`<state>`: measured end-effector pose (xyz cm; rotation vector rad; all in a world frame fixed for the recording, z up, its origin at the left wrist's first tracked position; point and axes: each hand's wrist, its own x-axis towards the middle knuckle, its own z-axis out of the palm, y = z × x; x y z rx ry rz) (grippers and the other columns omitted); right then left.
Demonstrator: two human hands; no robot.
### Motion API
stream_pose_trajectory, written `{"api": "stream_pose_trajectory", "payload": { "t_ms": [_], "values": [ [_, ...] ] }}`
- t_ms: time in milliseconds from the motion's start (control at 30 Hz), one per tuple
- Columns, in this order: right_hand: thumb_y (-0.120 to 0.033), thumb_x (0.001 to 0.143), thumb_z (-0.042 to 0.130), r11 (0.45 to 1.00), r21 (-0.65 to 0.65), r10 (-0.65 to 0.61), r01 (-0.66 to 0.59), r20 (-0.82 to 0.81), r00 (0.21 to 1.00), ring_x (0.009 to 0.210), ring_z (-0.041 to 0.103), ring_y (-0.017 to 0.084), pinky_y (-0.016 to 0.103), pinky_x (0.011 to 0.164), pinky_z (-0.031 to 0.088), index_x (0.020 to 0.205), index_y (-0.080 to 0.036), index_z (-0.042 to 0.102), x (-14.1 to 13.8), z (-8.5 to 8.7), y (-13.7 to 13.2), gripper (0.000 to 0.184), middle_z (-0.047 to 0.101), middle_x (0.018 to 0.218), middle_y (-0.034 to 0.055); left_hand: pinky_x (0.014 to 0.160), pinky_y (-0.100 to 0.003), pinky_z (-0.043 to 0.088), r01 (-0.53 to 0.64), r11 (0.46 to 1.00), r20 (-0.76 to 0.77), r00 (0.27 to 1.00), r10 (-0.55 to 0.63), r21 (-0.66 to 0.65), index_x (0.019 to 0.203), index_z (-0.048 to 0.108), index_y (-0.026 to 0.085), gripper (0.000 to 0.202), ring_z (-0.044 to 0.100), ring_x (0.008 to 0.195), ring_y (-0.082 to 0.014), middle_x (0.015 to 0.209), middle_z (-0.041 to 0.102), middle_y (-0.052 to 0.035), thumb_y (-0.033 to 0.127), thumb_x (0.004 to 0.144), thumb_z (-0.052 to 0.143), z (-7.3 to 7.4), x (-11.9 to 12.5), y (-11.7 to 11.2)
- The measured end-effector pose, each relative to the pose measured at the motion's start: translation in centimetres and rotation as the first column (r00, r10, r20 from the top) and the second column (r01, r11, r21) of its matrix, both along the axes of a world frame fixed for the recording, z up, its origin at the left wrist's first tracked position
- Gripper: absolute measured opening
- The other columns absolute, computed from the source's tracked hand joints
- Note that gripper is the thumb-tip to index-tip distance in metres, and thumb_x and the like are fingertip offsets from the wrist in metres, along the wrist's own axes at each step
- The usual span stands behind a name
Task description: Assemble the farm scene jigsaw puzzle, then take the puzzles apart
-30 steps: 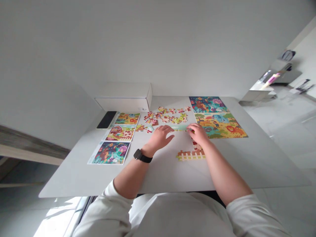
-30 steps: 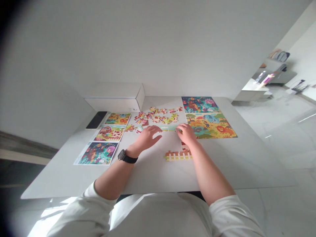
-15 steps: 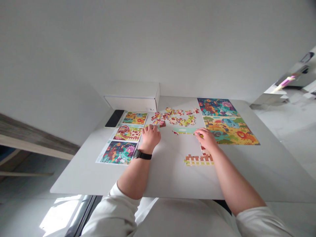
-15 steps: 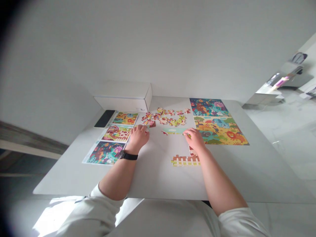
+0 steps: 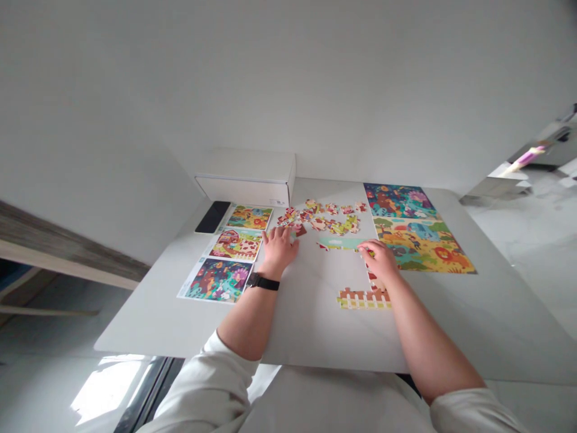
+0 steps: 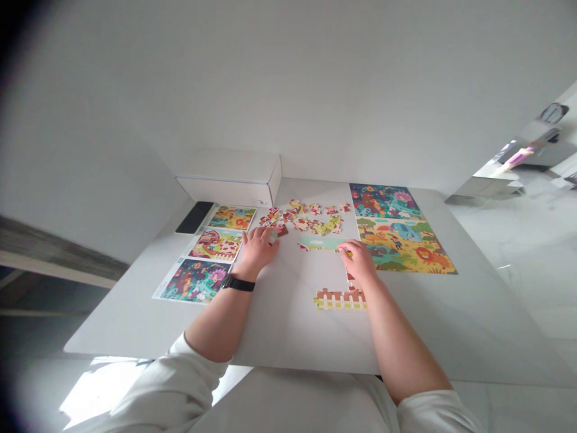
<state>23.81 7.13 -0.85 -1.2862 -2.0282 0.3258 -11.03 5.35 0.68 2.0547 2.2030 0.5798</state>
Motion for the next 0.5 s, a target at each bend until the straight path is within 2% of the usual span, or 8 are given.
{"api": "stream_pose_trajectory", "payload": {
  "t_ms": [100, 233, 500],
  "values": [
    [-0.034, 0.102, 0.057, 1.000, 0.005, -0.003, 0.003, -0.003, 1.000, 0.099, 0.075, 0.028, 0.045, 0.094, 0.059, 0.093, -0.027, 0.077, 0.05, -0.04, -0.03, 0.023, 0.081, 0.101, 0.0081, 0.130, -0.073, 0.024, -0.051, 0.999, -0.041, 0.998, 0.052, 0.012, 0.148, 0.066, 0.022, 0.051, 0.058, 0.139, -0.0425, 0.144, 0.067, -0.0219, 0.044, 0.103, 0.057, -0.05, 0.10, -0.16],
    [-0.035, 0.102, 0.056, 1.000, -0.010, -0.011, 0.011, 0.000, 1.000, 0.101, 0.075, 0.029, 0.045, 0.095, 0.059, 0.094, -0.028, 0.077, 0.09, -0.10, -0.06, 0.023, 0.081, 0.102, 0.0079, 0.129, -0.071, 0.029, -0.067, 0.998, -0.043, 0.997, 0.068, 0.017, 0.140, 0.070, 0.024, 0.045, 0.059, 0.139, -0.0420, 0.143, 0.067, -0.0210, 0.046, 0.102, 0.061, -0.23, 0.08, -0.15],
    [-0.036, 0.102, 0.056, 1.000, -0.018, -0.025, 0.025, -0.014, 1.000, 0.100, 0.076, 0.029, 0.046, 0.094, 0.060, 0.093, -0.028, 0.076, 0.02, 0.06, -0.14, 0.023, 0.082, 0.101, 0.0080, 0.131, -0.080, 0.017, -0.059, 0.997, 0.068, 0.996, 0.062, -0.040, 0.144, 0.066, 0.027, 0.047, 0.036, 0.161, -0.0450, 0.168, 0.052, -0.0149, 0.047, 0.101, 0.062, -0.45, -0.62, 0.17]
  ]
}}
